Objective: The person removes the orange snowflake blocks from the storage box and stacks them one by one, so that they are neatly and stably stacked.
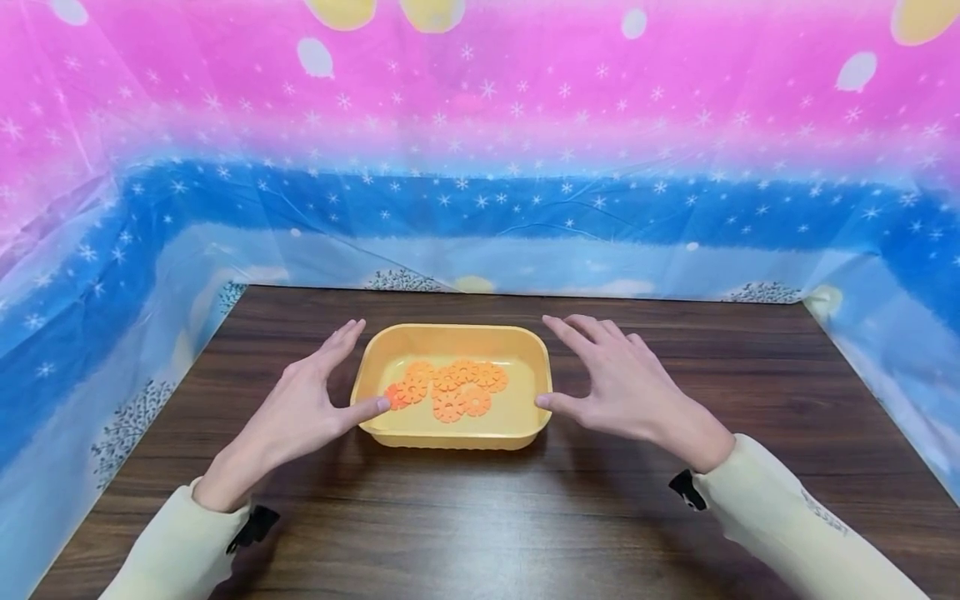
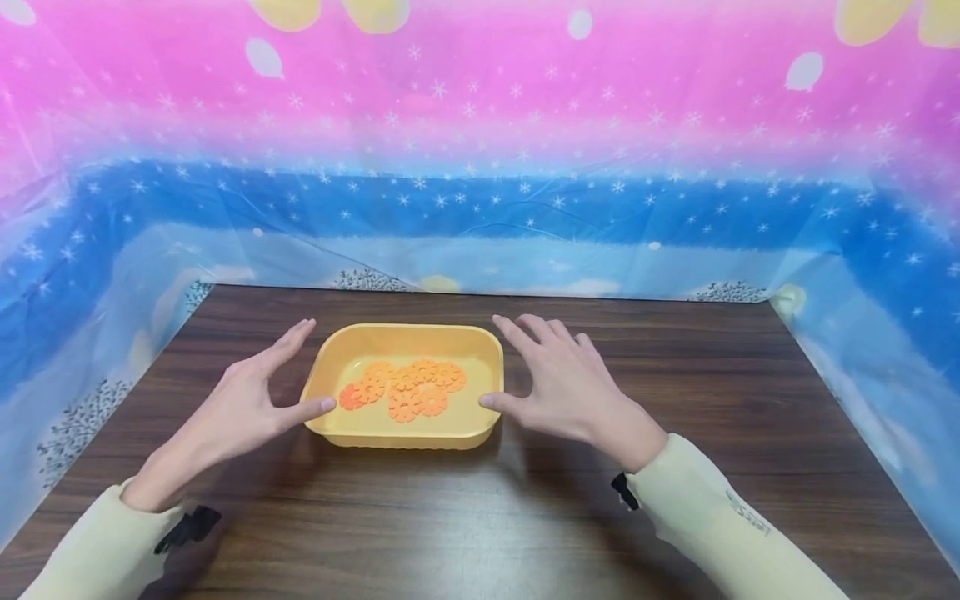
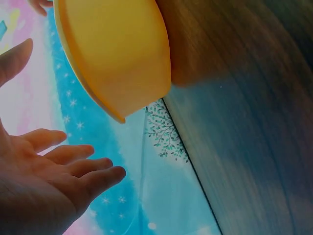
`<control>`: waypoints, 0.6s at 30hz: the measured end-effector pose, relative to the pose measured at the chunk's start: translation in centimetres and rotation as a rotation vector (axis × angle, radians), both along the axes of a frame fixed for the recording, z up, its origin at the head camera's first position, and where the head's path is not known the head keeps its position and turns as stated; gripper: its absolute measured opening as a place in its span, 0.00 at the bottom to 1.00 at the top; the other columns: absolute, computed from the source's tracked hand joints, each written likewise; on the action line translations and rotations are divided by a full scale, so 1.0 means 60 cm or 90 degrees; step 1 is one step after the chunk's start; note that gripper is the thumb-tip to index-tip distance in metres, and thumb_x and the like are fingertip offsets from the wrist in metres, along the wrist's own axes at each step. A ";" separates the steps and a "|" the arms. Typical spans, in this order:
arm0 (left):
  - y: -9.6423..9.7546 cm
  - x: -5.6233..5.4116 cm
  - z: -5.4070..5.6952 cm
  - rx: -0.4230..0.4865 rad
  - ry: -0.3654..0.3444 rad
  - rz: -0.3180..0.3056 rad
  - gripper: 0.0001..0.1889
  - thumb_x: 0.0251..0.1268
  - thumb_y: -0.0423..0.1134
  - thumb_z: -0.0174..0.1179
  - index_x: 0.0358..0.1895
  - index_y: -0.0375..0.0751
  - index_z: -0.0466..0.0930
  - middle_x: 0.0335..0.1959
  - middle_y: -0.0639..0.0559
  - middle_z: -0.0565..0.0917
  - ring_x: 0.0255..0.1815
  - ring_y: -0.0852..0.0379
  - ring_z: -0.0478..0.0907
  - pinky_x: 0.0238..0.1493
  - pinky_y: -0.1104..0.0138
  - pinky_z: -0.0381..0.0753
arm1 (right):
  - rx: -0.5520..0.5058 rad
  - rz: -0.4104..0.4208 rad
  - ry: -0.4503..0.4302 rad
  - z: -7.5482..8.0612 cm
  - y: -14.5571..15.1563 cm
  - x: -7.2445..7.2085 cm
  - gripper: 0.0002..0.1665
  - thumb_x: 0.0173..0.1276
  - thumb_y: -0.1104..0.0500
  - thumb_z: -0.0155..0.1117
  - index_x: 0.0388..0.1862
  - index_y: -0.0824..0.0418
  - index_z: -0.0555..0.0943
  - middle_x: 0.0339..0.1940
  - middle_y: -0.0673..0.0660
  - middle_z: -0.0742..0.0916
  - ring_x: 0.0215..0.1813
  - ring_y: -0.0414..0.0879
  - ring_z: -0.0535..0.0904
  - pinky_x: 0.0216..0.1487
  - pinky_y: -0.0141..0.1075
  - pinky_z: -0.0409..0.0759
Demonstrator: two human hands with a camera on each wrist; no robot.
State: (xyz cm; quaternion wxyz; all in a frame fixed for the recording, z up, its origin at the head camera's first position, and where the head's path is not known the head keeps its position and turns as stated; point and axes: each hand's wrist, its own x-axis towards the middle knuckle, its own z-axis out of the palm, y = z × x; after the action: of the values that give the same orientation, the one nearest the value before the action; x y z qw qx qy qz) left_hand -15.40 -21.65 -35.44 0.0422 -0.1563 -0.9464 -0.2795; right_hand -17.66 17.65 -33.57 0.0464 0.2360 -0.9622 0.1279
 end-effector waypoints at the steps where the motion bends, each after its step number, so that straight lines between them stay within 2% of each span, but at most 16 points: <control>1: 0.000 0.001 -0.001 0.001 0.000 0.000 0.55 0.63 0.62 0.70 0.86 0.47 0.50 0.85 0.44 0.55 0.80 0.34 0.60 0.73 0.32 0.64 | -0.001 0.006 -0.001 -0.001 -0.004 -0.002 0.60 0.60 0.22 0.67 0.86 0.39 0.57 0.80 0.57 0.70 0.77 0.61 0.67 0.70 0.75 0.63; 4: 0.001 0.003 -0.003 0.007 -0.001 0.000 0.54 0.63 0.62 0.71 0.85 0.47 0.51 0.85 0.45 0.56 0.80 0.35 0.60 0.73 0.34 0.65 | -0.005 0.025 -0.004 -0.003 -0.014 -0.006 0.59 0.61 0.23 0.67 0.85 0.41 0.59 0.78 0.58 0.73 0.75 0.60 0.69 0.70 0.73 0.66; 11: 0.001 0.007 -0.007 0.014 -0.007 -0.002 0.56 0.60 0.65 0.71 0.85 0.48 0.52 0.84 0.45 0.57 0.80 0.36 0.61 0.74 0.35 0.65 | -0.011 0.076 0.014 -0.010 -0.041 -0.016 0.55 0.62 0.27 0.70 0.83 0.47 0.65 0.72 0.57 0.78 0.70 0.57 0.74 0.63 0.61 0.77; 18: 0.001 0.010 -0.013 0.026 -0.028 -0.002 0.57 0.59 0.64 0.73 0.85 0.47 0.52 0.83 0.45 0.59 0.80 0.38 0.63 0.74 0.37 0.67 | -0.022 0.113 -0.024 -0.018 -0.068 -0.028 0.53 0.63 0.31 0.73 0.82 0.47 0.67 0.74 0.55 0.77 0.72 0.55 0.74 0.66 0.58 0.75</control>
State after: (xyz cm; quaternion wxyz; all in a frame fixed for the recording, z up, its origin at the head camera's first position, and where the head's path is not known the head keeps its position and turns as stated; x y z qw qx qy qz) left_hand -14.80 -21.56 -36.20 0.0245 -0.1506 -0.9411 -0.3018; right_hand -19.31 13.55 -34.68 0.0205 0.3172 -0.9357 0.1528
